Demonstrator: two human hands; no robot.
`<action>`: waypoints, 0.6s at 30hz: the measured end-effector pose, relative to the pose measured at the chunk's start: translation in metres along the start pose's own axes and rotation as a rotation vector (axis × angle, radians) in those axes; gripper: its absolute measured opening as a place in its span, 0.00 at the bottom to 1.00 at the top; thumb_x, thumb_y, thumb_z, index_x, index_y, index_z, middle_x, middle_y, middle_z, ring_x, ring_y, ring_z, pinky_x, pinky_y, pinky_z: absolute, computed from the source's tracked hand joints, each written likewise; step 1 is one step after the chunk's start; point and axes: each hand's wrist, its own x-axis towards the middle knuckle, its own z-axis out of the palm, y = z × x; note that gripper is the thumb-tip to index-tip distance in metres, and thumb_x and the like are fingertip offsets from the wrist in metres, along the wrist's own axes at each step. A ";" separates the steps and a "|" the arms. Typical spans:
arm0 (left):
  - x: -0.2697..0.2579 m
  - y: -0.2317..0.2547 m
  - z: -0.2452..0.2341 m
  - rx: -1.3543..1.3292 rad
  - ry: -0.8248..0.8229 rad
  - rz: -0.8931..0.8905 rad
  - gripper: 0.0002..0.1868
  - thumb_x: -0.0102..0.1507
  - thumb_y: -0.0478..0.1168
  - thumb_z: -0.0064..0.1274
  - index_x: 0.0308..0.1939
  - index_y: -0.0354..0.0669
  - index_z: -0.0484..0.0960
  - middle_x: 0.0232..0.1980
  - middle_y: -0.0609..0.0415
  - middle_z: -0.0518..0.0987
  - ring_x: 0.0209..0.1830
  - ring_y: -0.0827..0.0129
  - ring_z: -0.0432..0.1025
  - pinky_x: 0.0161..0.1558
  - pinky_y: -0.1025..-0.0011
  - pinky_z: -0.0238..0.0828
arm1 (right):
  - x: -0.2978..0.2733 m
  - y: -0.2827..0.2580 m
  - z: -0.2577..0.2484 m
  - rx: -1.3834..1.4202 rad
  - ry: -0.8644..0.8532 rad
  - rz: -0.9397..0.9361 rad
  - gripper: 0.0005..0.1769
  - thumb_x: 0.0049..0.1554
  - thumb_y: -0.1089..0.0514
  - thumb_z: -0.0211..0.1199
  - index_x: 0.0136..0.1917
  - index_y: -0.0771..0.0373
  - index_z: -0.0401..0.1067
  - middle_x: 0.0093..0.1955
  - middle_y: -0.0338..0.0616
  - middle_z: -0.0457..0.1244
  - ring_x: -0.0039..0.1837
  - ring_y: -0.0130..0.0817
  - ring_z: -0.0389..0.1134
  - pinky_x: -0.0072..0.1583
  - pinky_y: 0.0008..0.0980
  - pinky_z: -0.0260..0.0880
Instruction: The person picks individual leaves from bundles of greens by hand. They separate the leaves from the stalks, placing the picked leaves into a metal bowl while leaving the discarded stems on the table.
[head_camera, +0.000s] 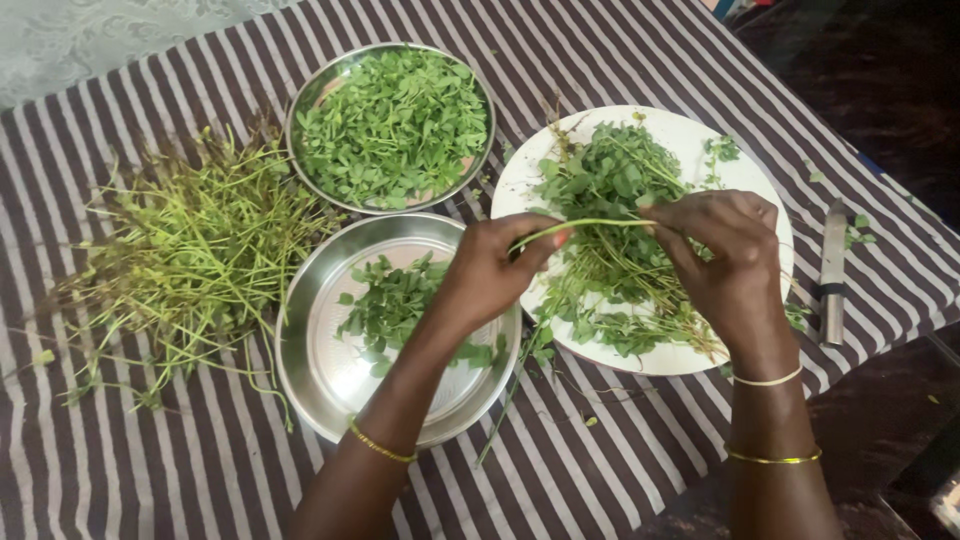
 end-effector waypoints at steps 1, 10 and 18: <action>-0.008 0.000 -0.007 -0.009 -0.020 -0.078 0.12 0.65 0.46 0.53 0.50 0.51 0.86 0.27 0.58 0.80 0.18 0.75 0.62 0.22 0.68 0.59 | 0.002 -0.005 0.000 0.008 0.012 -0.032 0.04 0.68 0.62 0.69 0.56 0.57 0.80 0.52 0.37 0.71 0.52 0.26 0.68 0.54 0.23 0.61; -0.049 -0.055 -0.027 -0.447 0.004 -0.055 0.17 0.67 0.48 0.55 0.53 0.41 0.87 0.46 0.52 0.88 0.43 0.73 0.81 0.44 0.71 0.80 | 0.055 -0.103 0.004 -0.220 0.104 -0.239 0.12 0.54 0.63 0.72 0.53 0.63 0.79 0.53 0.46 0.69 0.56 0.41 0.67 0.60 0.34 0.60; -0.075 -0.071 -0.046 -1.049 0.264 -0.007 0.19 0.67 0.44 0.54 0.56 0.36 0.83 0.64 0.48 0.80 0.64 0.65 0.73 0.66 0.63 0.67 | 0.023 -0.159 0.071 0.621 -0.174 0.162 0.13 0.59 0.64 0.64 0.58 0.61 0.77 0.57 0.42 0.71 0.61 0.34 0.71 0.65 0.33 0.72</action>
